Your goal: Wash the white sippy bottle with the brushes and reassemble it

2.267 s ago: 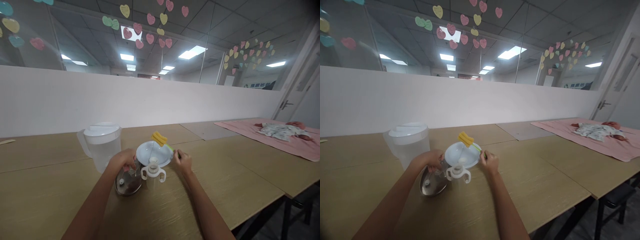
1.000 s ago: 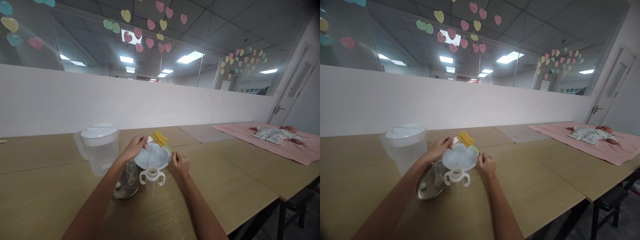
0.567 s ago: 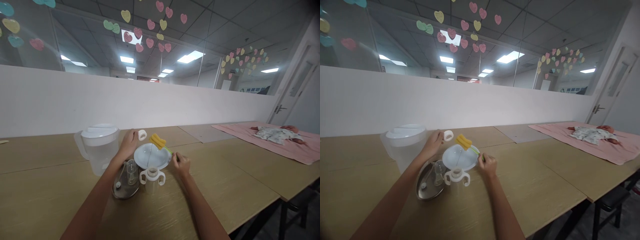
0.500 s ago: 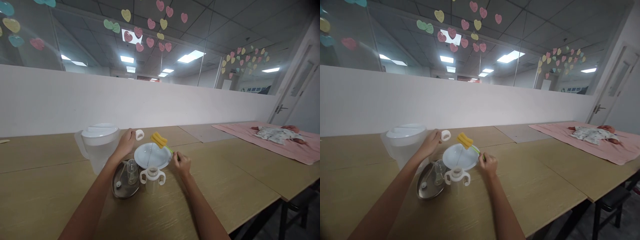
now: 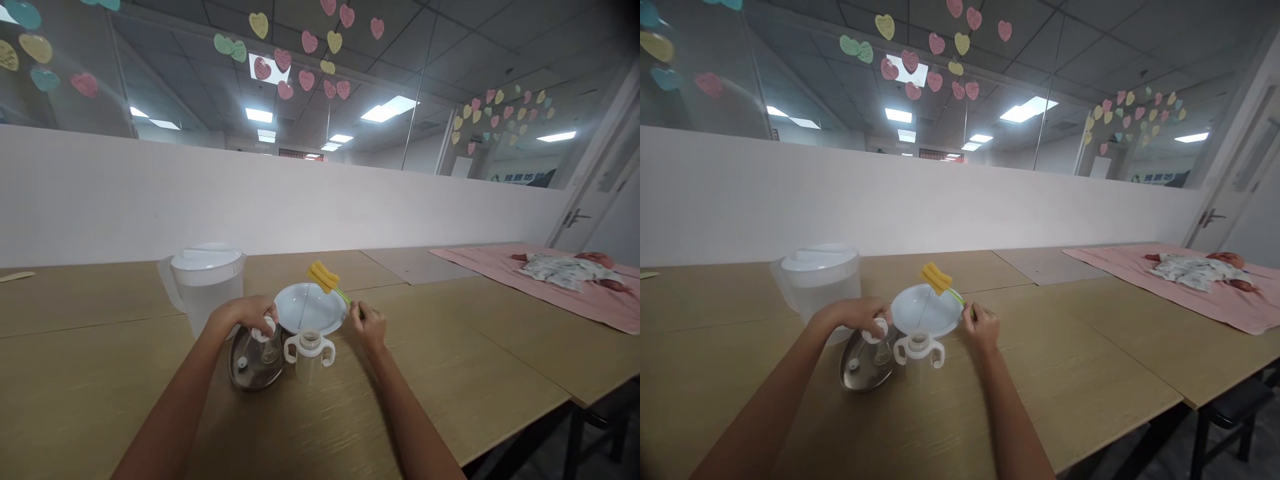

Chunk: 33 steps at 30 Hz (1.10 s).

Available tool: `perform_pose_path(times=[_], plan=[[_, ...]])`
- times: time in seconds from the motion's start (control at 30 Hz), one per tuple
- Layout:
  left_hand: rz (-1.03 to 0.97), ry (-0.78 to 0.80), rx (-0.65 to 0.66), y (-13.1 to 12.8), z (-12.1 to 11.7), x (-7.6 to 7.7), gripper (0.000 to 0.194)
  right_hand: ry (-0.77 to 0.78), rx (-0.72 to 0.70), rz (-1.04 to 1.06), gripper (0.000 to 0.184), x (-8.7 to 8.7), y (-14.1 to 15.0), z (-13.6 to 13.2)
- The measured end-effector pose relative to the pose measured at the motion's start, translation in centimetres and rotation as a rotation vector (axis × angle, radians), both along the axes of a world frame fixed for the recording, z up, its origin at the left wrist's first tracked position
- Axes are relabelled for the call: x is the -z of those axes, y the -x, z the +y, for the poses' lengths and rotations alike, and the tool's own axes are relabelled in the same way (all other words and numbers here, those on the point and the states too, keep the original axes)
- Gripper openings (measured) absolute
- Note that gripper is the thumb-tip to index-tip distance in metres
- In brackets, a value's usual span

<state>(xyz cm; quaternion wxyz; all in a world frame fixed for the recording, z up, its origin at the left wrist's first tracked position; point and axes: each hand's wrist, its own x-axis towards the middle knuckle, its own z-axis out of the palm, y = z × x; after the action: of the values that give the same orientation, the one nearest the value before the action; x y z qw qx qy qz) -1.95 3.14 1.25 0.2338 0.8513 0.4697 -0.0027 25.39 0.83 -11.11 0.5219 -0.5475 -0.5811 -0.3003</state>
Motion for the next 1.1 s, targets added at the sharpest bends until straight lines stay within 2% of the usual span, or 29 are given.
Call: perform_pose_path(times=[0.2, 0.37, 0.6, 0.83, 1.1], plan=[[-0.023, 0.091, -0.018, -0.2, -0.1, 0.1, 0.031, -0.009, -0.013, 0.004, 0.042, -0.1, 0.0, 0.0], [0.110, 0.003, 0.022, -1.2, -0.2, 0.9, 0.020, 0.014, -0.004, 0.013, 0.042, -0.1, 0.1, 0.0], [0.197, -0.048, -0.054, -2.2, -0.2, 2.1, 0.018, 0.020, -0.011, 0.006, 0.043, 0.0, 0.1, 0.1], [0.247, -0.025, -0.102, -2.4, -0.8, 1.9, 0.029, 0.023, -0.016, -0.011, 0.042, -0.1, 0.1, 0.1], [0.268, 0.019, -0.154, -2.0, -0.7, 1.5, 0.029, 0.011, -0.018, -0.011, 0.042, -0.2, 0.2, 0.1]])
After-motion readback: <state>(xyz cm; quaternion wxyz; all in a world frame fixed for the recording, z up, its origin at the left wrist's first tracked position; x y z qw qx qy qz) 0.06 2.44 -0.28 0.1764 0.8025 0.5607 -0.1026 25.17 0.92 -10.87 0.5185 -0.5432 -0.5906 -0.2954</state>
